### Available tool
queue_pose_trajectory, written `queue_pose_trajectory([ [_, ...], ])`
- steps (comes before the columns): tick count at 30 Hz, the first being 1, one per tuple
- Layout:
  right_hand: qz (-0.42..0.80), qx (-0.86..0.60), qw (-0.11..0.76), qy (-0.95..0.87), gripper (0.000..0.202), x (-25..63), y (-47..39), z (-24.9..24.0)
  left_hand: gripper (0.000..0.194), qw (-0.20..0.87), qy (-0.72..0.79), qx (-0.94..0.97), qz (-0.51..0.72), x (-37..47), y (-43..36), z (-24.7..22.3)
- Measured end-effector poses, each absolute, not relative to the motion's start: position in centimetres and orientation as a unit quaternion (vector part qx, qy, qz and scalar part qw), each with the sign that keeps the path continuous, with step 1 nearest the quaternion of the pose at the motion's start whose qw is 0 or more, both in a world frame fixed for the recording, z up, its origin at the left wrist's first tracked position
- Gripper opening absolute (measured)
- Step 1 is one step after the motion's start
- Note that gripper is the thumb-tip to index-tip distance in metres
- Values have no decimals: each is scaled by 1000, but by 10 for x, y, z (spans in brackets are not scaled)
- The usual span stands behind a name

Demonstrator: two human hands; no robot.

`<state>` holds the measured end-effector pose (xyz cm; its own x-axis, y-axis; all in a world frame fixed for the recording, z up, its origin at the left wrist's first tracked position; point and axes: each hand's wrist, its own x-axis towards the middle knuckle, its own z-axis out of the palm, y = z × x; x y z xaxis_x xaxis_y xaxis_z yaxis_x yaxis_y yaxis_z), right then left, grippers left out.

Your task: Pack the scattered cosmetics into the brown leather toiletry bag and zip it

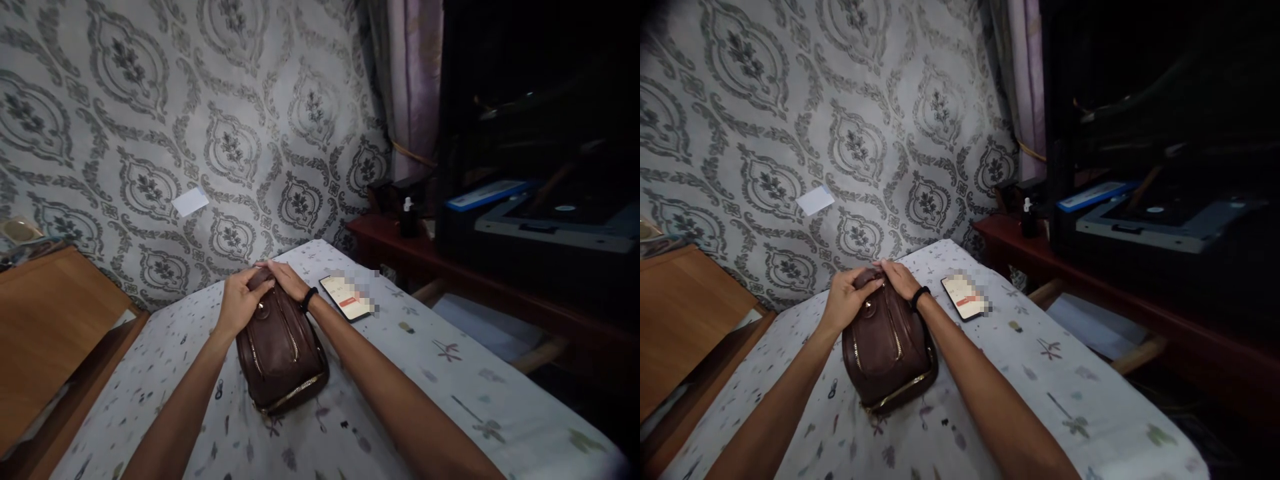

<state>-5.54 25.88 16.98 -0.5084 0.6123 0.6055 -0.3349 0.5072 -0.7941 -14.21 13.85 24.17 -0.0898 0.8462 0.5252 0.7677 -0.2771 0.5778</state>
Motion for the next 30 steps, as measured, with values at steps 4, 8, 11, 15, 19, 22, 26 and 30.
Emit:
queue_pose_trajectory([
  [4, 485, -99, 485, -721, 80, -55, 260, 169, 20, 67, 584, 681, 438, -139, 132, 242],
  [8, 482, -107, 488, -720, 78, -54, 258, 171, 24, 117, 581, 676, 438, -144, 130, 245],
  [11, 474, -123, 492, -720, 70, -46, 252, 175, 22, 89, 602, 675, 416, -159, 130, 248],
  [15, 453, -148, 493, -728, 55, -25, 228, 179, 21, 77, 624, 638, 444, -186, 128, 243],
  [19, 356, -186, 509, -762, 49, -9, 192, 176, 20, 108, 636, 616, 452, -199, 125, 236],
  [22, 287, -197, 516, -783, 49, -9, 171, 170, 18, 92, 636, 625, 443, -201, 119, 233],
  [26, 246, -224, 500, -800, 56, -15, 161, 167, 12, 100, 611, 645, 447, -207, 110, 231],
  [30, 217, -292, 468, -806, 64, -23, 158, 174, 15, 78, 605, 650, 453, -211, 105, 227],
])
